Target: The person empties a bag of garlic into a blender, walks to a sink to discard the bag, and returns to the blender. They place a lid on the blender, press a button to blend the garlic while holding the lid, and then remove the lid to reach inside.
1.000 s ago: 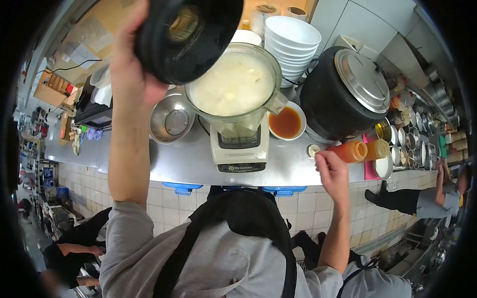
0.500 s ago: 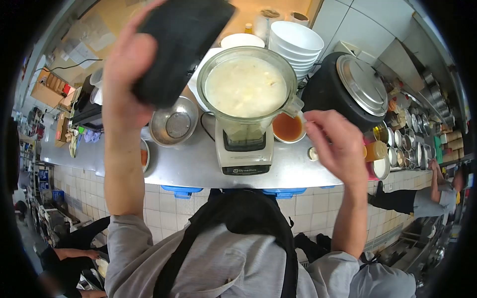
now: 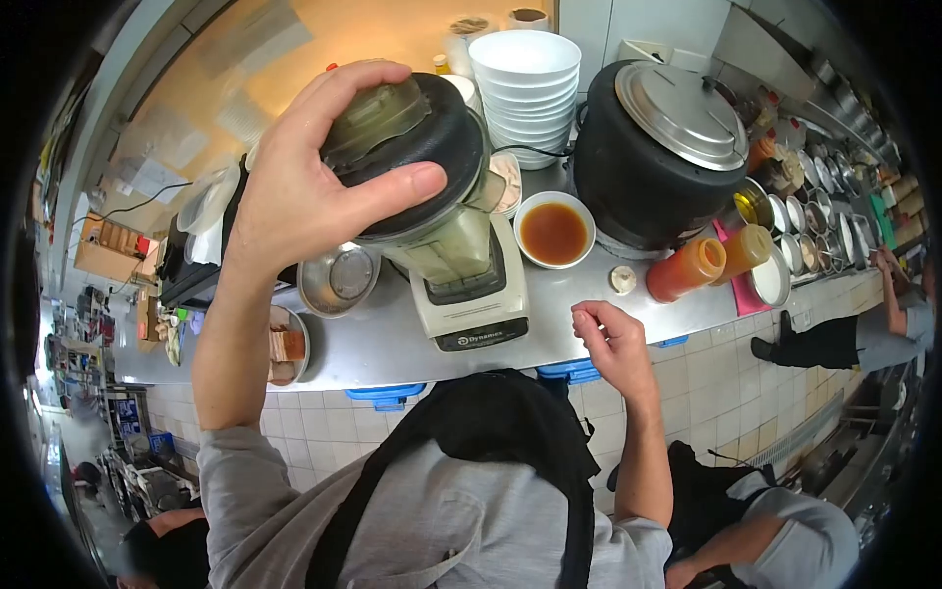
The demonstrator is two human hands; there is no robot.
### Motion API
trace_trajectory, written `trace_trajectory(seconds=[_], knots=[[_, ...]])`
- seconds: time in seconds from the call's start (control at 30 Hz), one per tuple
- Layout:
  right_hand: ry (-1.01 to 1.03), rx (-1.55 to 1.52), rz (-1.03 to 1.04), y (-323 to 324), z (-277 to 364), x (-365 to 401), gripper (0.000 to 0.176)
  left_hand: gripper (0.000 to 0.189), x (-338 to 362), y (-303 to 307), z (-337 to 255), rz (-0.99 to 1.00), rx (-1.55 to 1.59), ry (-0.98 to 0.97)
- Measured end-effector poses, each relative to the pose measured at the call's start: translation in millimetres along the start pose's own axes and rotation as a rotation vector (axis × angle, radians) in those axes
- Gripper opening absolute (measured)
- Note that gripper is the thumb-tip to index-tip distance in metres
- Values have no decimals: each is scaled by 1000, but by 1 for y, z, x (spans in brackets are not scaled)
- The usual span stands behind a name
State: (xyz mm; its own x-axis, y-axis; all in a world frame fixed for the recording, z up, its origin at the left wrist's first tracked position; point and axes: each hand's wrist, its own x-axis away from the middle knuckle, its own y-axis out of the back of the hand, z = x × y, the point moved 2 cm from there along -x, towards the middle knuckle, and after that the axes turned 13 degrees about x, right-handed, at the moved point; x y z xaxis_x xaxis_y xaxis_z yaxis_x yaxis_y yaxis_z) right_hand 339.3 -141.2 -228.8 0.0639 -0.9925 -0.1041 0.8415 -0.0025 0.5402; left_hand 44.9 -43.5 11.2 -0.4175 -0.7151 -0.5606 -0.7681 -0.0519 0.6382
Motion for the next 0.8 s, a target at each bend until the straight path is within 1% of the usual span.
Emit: trace_trajectory(seconds=[0.03,0.1,0.2,0.33,0.4,0.43,0.47,0.53,0.6,0.67,0.7,0.73,0.8], knots=[[-37,-40,9,-1,-4,2,14,62,0,-1,1,6,-3,0],[-50,-69,25,-3,-8,5,15,62,-1,-3,1,6,-75,-53],[-69,-108,50,-7,-14,4,16,62,1,-7,-1,-22,-97,-81],[-116,-183,105,-19,-20,4,18,57,3,-4,-3,-12,-104,-54],[-124,-180,144,-26,-23,4,19,50,-5,8,-2,92,-82,-9],[-142,-176,174,-31,-24,5,20,47,-13,12,-9,92,-112,53],[-133,-177,185,-35,-26,5,20,47,-23,14,-8,85,-121,61],[-203,-194,268,-44,-32,7,21,48,-44,13,-4,195,68,46],[-214,-188,318,-54,-41,9,23,49,-51,0,-7,186,65,85],[-254,-212,386,-63,-49,11,24,50,-51,-17,9,349,-251,194],[-235,-228,405,-69,-54,11,26,51,-48,-22,23,263,-237,115],[-254,-233,420,-71,-55,10,26,51,-49,-22,23,276,-227,135],[-286,-294,485,-79,-55,6,28,51,-57,-19,12,404,-50,172]])
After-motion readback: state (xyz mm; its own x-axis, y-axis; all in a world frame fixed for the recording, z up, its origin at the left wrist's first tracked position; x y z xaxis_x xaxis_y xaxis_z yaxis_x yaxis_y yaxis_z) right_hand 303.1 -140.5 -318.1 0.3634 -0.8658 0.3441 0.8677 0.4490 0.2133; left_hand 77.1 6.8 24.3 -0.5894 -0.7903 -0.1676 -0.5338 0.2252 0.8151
